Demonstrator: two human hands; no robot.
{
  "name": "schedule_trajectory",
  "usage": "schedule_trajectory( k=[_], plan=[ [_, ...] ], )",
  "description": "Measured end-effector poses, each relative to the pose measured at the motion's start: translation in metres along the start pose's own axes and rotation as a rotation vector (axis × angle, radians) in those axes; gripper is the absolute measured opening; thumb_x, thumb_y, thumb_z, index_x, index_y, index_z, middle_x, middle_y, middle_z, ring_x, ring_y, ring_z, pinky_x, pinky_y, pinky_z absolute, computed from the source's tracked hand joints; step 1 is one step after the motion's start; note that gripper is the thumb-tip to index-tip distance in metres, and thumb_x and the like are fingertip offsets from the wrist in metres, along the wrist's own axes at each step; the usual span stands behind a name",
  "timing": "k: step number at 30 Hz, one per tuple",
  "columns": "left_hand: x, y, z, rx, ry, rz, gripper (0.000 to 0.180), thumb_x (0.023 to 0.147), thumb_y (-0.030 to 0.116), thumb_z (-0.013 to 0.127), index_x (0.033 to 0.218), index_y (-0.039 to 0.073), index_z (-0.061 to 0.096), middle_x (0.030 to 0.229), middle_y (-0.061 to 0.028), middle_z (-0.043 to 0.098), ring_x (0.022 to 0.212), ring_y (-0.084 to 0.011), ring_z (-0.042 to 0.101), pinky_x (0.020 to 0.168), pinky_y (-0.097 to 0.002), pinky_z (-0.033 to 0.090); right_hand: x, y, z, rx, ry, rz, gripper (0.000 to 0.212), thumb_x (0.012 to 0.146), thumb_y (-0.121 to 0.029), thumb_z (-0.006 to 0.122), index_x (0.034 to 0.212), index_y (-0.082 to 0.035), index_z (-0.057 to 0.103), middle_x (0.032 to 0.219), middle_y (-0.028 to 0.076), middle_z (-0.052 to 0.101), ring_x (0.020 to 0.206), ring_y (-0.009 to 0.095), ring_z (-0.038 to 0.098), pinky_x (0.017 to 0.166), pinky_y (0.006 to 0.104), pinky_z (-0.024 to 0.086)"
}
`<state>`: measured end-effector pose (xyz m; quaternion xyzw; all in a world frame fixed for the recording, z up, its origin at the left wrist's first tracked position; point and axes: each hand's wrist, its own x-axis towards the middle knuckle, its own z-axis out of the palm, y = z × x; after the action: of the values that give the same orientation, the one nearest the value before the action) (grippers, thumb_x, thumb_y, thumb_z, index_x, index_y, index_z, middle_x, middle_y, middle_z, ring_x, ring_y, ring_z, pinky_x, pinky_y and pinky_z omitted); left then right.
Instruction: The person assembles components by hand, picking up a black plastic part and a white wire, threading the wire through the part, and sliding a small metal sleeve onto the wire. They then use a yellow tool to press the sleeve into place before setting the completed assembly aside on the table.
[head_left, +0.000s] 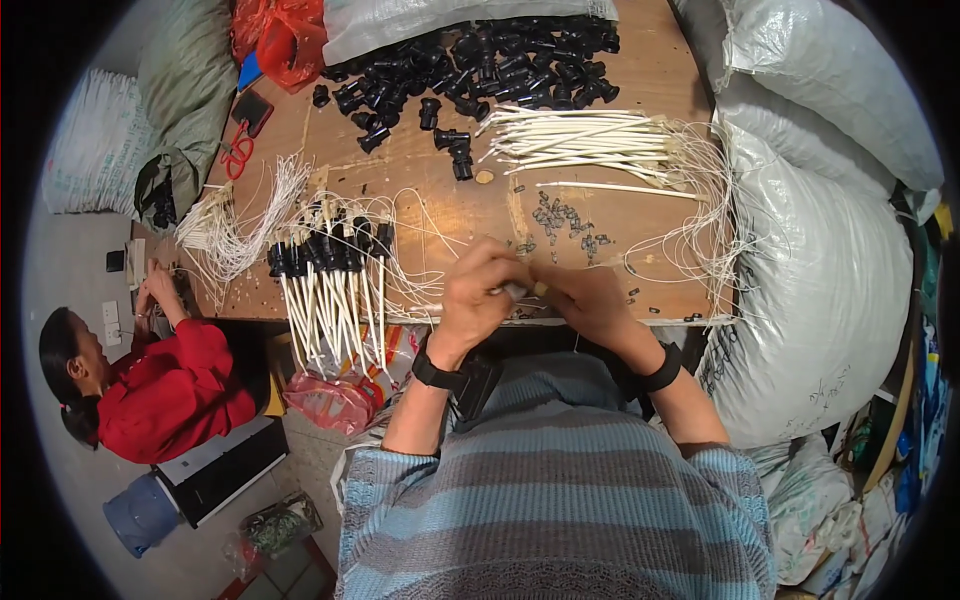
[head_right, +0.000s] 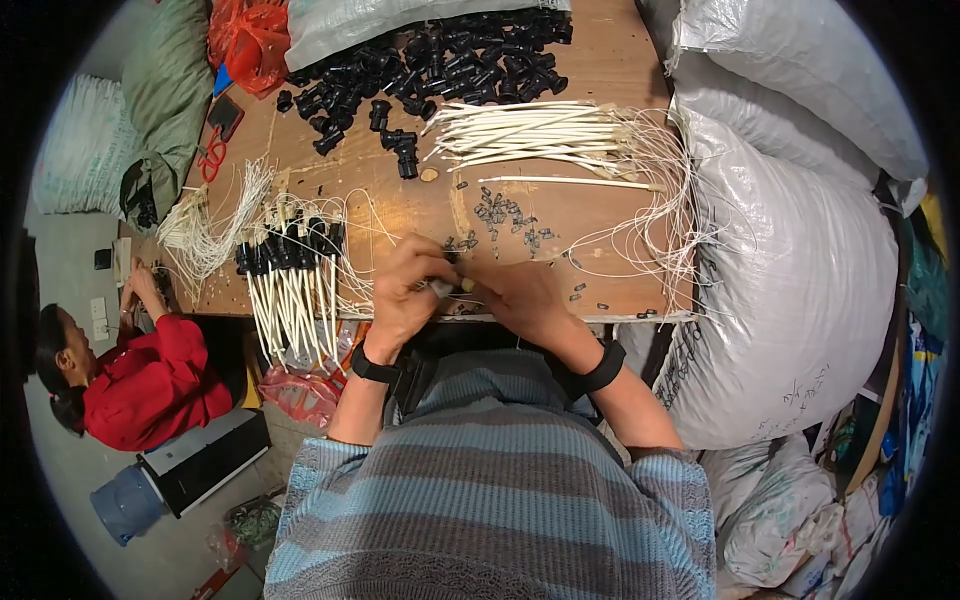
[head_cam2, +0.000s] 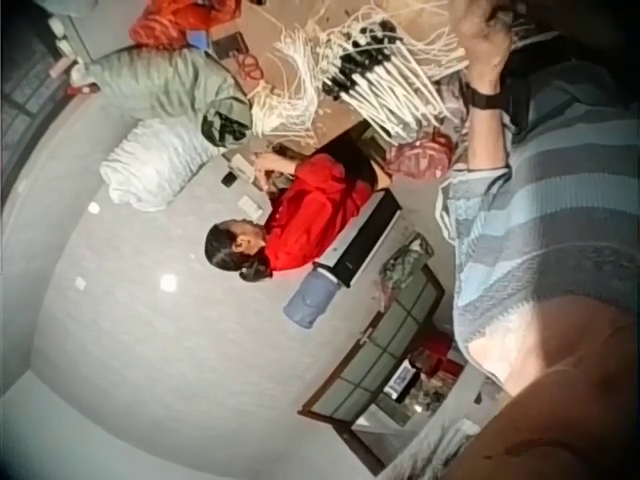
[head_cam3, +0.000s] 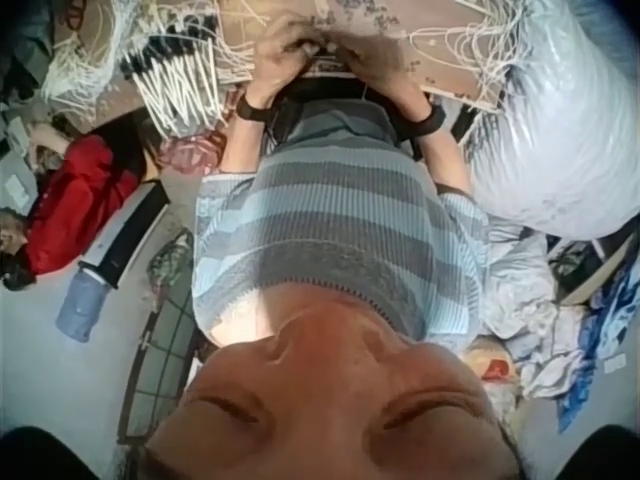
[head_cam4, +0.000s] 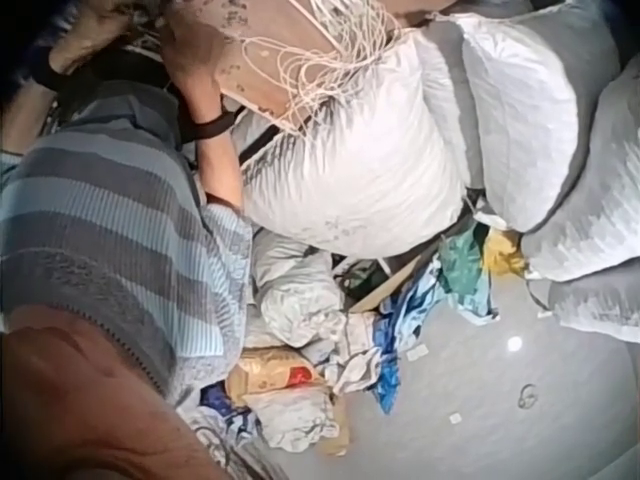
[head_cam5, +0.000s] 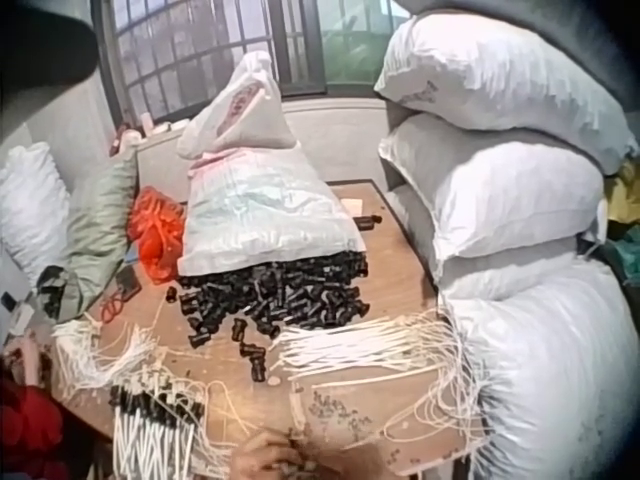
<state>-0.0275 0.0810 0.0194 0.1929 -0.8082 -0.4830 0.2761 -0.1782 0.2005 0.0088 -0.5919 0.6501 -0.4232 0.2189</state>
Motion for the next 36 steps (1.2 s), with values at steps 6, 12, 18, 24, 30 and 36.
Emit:
schedule_trajectory(
  k=[6,12,18,24,30,36],
  plan=[
    [0.001,-0.031,-0.027,0.43,0.063,0.073,0.037,0.073,-0.004,0.064,0.108,0.008,0.064,0.095,-0.0119,0.064,0.091,-0.0311,0.06,0.082,-0.0414,0.047,-0.012,-0.004,-0.004,0.101,0.046,0.267,0.015,0.082,-0.015,0.063,0.094,-0.008,0.07,0.068,0.013,0.062,0.058,0.03,0.062,0.053,0.0365,0.046],
    [-0.04,-0.042,-0.079,0.846,-0.049,-0.061,0.024,0.077,0.009,0.067,0.101,0.014,0.069,0.073,-0.0123,0.06,0.075,-0.0299,0.057,0.077,-0.0401,0.042,-0.032,0.005,-0.019,0.172,-0.044,0.383,0.017,0.084,-0.007,0.061,0.096,0.004,0.067,0.069,0.007,0.062,0.062,0.009,0.056,0.056,0.0267,0.043],
    [-0.032,-0.013,-0.062,0.398,-0.256,0.005,0.028,0.071,0.004,0.067,0.099,0.009,0.068,0.086,-0.0076,0.064,0.079,-0.0298,0.059,0.077,-0.0384,0.047,-0.03,0.005,-0.017,0.197,-0.054,0.429,0.016,0.08,-0.011,0.064,0.091,0.0,0.069,0.072,0.014,0.064,0.057,0.025,0.061,0.054,0.0329,0.046],
    [-0.054,-0.037,-0.084,0.68,-0.105,-0.166,0.022,0.066,0.0,0.07,0.085,0.006,0.064,0.076,-0.0126,0.062,0.074,-0.0336,0.06,0.067,-0.0423,0.046,-0.03,-0.001,-0.021,0.198,-0.05,0.403,0.015,0.082,-0.01,0.063,0.092,0.001,0.067,0.072,0.013,0.063,0.057,0.022,0.059,0.055,0.0322,0.044],
    [-0.053,-0.014,-0.082,0.654,-0.133,-0.08,0.026,0.064,-0.002,0.068,0.089,0.006,0.066,0.081,-0.0109,0.064,0.08,-0.0333,0.059,0.073,-0.0414,0.047,-0.034,0.005,-0.017,0.232,-0.061,0.383,0.014,0.085,-0.007,0.063,0.093,0.004,0.066,0.071,0.006,0.06,0.062,0.009,0.052,0.057,0.0267,0.041],
    [-0.048,-0.02,-0.047,0.423,-0.185,-0.105,0.026,0.067,-0.003,0.066,0.092,0.004,0.063,0.089,-0.0128,0.061,0.085,-0.0338,0.06,0.073,-0.0413,0.047,-0.033,0.002,-0.013,0.263,-0.046,0.374,0.015,0.084,-0.01,0.063,0.092,0.002,0.066,0.069,0.013,0.06,0.056,0.018,0.055,0.055,0.0315,0.043]
  ],
)
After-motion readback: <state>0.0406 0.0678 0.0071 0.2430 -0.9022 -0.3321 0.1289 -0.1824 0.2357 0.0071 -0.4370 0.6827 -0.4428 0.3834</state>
